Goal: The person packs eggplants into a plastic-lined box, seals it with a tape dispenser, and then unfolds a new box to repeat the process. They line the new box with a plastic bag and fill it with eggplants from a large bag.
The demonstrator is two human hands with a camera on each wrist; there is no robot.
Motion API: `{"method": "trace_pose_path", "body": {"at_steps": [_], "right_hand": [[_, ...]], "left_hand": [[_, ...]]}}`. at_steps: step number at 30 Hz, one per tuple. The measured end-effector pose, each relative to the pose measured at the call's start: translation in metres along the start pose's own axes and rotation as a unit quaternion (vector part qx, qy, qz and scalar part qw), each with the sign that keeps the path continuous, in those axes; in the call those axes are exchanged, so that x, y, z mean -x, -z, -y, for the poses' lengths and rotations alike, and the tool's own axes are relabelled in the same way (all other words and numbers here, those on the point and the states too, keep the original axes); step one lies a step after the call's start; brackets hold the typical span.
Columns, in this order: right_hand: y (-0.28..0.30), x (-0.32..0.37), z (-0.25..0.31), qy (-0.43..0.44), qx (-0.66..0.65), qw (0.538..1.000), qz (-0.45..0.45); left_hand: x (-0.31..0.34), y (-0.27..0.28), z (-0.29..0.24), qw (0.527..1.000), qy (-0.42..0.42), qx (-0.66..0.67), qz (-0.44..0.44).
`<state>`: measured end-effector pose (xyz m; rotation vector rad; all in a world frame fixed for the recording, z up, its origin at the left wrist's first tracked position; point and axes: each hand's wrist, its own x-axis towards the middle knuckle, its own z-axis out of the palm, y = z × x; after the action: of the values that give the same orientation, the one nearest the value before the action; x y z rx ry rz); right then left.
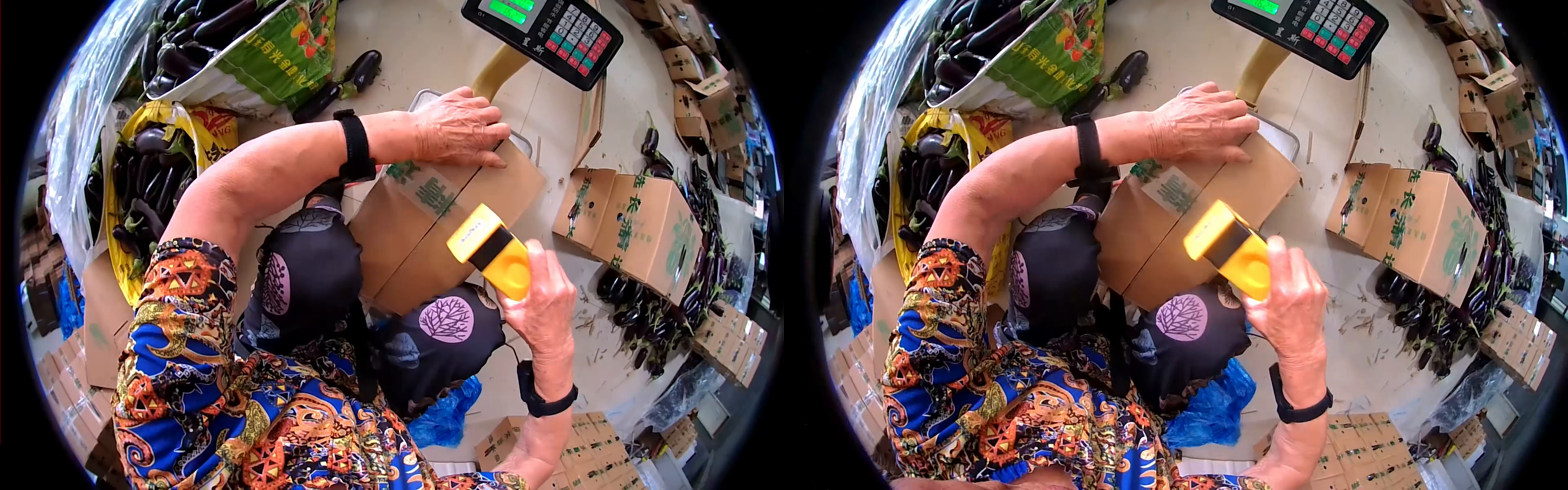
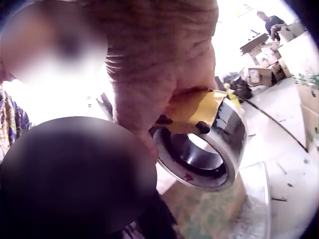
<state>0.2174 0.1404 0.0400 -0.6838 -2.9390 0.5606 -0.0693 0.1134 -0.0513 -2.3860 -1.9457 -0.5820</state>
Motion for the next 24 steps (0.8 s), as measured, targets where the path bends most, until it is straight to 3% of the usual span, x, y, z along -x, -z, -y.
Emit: {"method": "trace_pose_path", "body": {"at_steps": [8,10,11,13,14,15,16,17,18,20,24], "right_hand": [[-0.059,0.090,-0.080,-0.069,-0.033,0.997,-0.014],[-0.093,0.093,-0.085,-0.113,-0.107,0.988,-0.016],[-0.107,0.087,-0.087,-0.117,-0.100,0.988,-0.017],[-0.132,0.082,-0.098,-0.159,-0.181,0.971,0.002],[-0.140,0.083,-0.106,-0.149,-0.200,0.968,-0.002],[-0.148,0.083,-0.114,-0.139,-0.219,0.966,-0.007],[-0.153,0.091,-0.127,-0.109,-0.188,0.976,-0.009],[-0.156,0.095,-0.134,-0.122,-0.177,0.977,0.011],[-0.156,0.099,-0.143,-0.137,-0.161,0.977,0.030],[-0.171,0.112,-0.166,-0.154,-0.153,0.976,0.003],[-0.140,0.086,-0.135,-0.172,-0.219,0.960,0.017]], "left_hand": [[0.000,0.003,0.000,0.999,0.012,0.033,0.008],[0.004,0.004,0.007,0.990,0.020,0.132,-0.050],[0.012,0.005,0.004,0.975,0.073,0.162,-0.131],[0.031,-0.036,0.021,0.909,0.214,0.271,-0.234],[0.047,-0.029,0.032,0.877,0.330,0.343,-0.061],[0.068,0.008,0.023,0.721,0.402,0.563,0.040],[0.093,-0.052,0.040,0.730,0.443,0.506,0.122],[0.119,-0.062,0.027,0.701,0.417,0.570,0.094],[0.131,-0.056,0.021,0.631,0.462,0.609,0.131],[0.120,-0.041,0.020,0.598,0.517,0.588,0.172],[0.111,-0.064,0.012,0.556,0.499,0.647,0.153]]}}
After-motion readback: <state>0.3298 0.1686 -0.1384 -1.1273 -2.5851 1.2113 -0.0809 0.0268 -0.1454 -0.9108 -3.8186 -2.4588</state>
